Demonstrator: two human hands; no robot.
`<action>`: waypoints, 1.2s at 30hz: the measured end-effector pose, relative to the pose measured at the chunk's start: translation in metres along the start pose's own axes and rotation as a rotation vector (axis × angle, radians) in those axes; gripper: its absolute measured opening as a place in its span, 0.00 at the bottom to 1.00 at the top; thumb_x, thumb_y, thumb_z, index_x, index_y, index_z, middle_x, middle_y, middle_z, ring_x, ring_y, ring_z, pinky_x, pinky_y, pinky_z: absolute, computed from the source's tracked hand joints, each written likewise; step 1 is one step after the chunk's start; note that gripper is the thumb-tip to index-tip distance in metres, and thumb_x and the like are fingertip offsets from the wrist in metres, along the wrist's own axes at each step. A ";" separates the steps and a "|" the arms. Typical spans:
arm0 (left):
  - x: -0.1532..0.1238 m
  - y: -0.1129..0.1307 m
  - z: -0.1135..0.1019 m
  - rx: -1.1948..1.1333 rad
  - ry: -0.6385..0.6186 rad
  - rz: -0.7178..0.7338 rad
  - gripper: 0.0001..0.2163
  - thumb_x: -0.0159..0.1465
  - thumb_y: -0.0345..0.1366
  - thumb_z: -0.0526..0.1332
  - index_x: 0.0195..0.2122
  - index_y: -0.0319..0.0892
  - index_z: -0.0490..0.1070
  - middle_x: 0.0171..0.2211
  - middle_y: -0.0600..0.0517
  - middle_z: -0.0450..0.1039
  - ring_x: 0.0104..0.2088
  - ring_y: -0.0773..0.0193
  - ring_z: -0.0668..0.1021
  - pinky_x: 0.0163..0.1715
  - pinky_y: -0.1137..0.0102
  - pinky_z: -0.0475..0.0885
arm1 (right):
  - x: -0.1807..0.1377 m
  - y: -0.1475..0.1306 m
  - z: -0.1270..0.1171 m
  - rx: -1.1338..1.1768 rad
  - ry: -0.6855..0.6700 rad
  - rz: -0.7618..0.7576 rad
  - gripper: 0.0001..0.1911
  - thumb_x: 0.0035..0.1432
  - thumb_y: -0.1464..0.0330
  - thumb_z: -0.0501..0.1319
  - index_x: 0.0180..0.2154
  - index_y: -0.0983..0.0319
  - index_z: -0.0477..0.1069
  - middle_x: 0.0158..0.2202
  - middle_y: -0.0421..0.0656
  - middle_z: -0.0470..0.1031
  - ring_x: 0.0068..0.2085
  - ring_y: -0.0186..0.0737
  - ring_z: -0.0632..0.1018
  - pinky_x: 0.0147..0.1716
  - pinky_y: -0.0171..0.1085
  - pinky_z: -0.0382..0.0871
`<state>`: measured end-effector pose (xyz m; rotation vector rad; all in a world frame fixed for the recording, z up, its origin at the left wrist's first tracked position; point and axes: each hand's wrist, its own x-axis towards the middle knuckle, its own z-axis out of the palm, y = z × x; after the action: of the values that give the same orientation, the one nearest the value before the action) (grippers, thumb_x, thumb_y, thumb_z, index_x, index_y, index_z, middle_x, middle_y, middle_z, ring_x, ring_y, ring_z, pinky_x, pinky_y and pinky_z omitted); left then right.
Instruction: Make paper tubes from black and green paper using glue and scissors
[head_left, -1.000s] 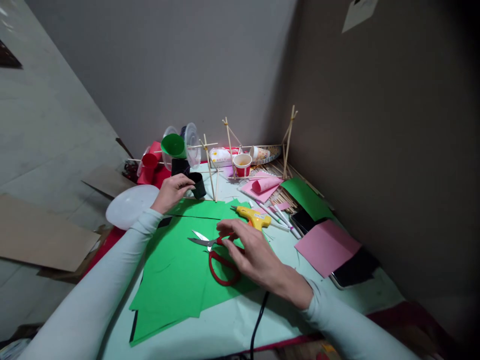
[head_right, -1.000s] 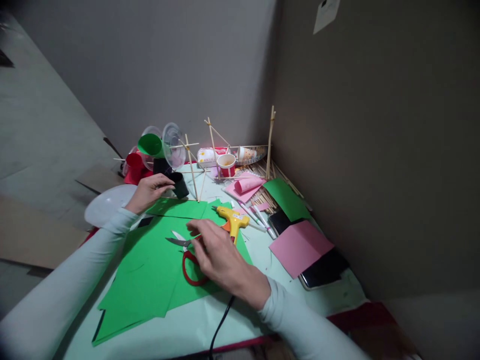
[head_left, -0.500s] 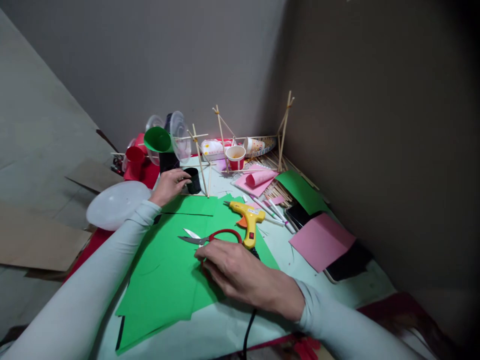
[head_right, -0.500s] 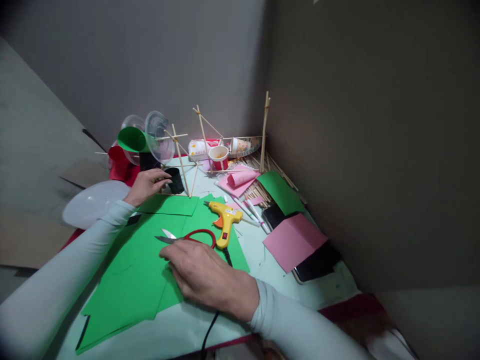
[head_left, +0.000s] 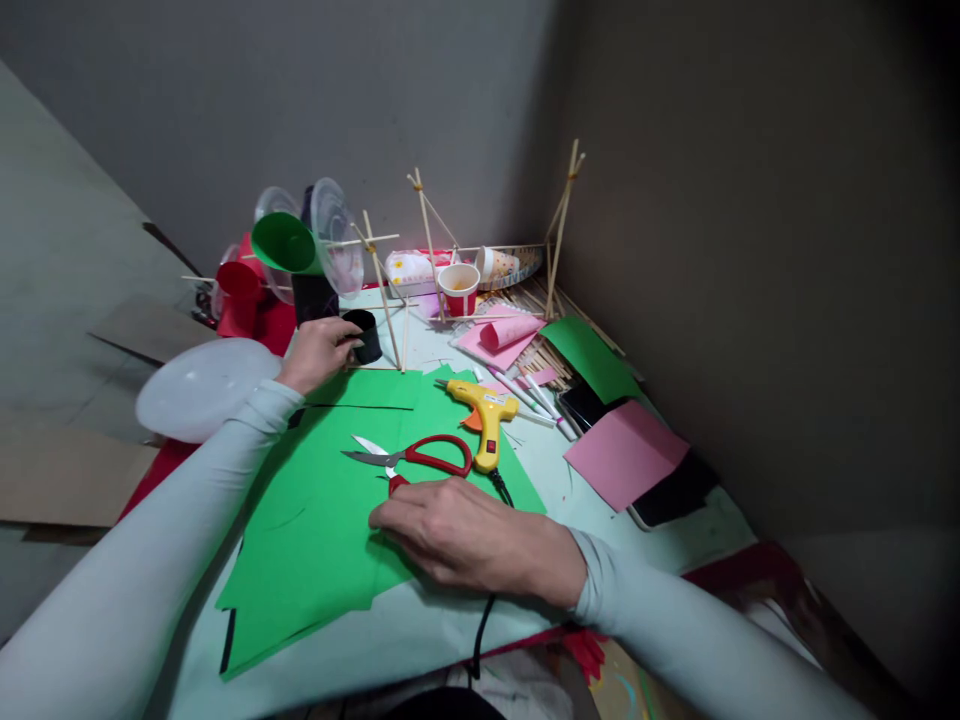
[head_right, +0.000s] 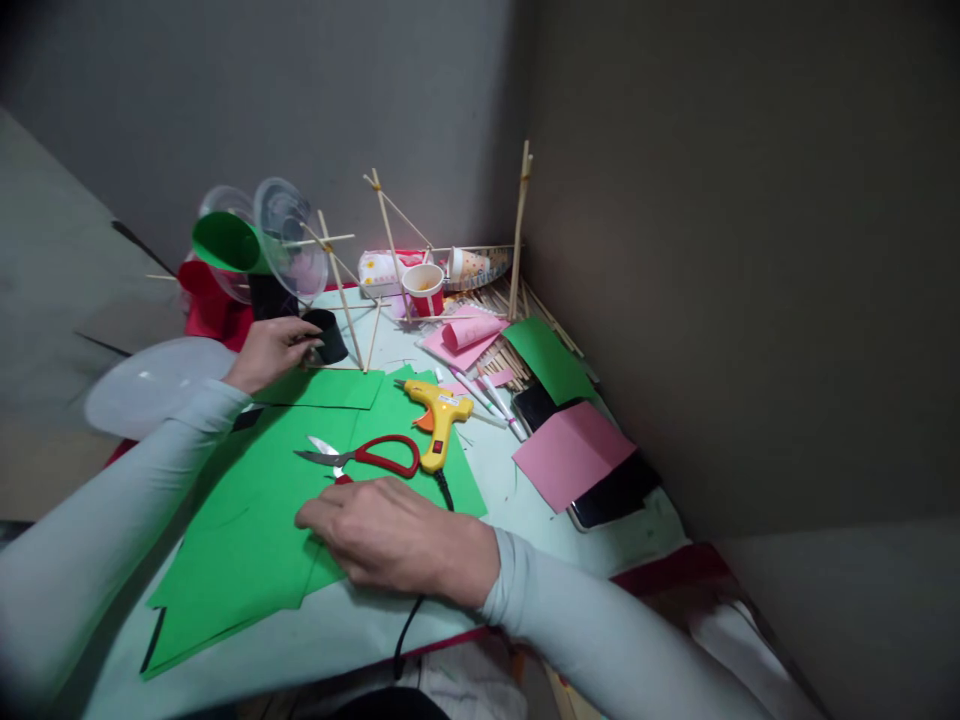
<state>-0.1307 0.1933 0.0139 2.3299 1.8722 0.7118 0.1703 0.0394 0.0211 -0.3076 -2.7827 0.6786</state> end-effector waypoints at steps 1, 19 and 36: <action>0.001 0.001 0.001 0.003 0.002 -0.004 0.18 0.71 0.42 0.64 0.59 0.42 0.71 0.57 0.43 0.74 0.51 0.53 0.80 0.49 0.53 0.79 | 0.000 0.000 0.000 0.007 -0.003 0.000 0.08 0.68 0.77 0.53 0.43 0.62 0.69 0.39 0.45 0.76 0.36 0.39 0.72 0.36 0.37 0.64; -0.089 0.012 -0.002 0.001 -0.100 0.195 0.19 0.65 0.46 0.64 0.51 0.39 0.80 0.54 0.37 0.81 0.56 0.43 0.79 0.58 0.49 0.74 | 0.000 0.007 0.008 -0.265 0.093 0.183 0.07 0.73 0.71 0.55 0.46 0.62 0.71 0.41 0.45 0.77 0.39 0.42 0.74 0.37 0.40 0.63; -0.082 0.000 0.001 0.095 -0.226 0.260 0.19 0.70 0.42 0.63 0.58 0.40 0.73 0.59 0.39 0.74 0.58 0.46 0.76 0.58 0.47 0.72 | 0.000 0.004 0.020 -0.371 0.104 0.215 0.12 0.58 0.82 0.59 0.42 0.64 0.70 0.38 0.48 0.75 0.38 0.47 0.72 0.34 0.42 0.64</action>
<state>-0.1427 0.1165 -0.0124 2.6165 1.5607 0.3626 0.1644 0.0344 0.0019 -0.7008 -2.7845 0.1743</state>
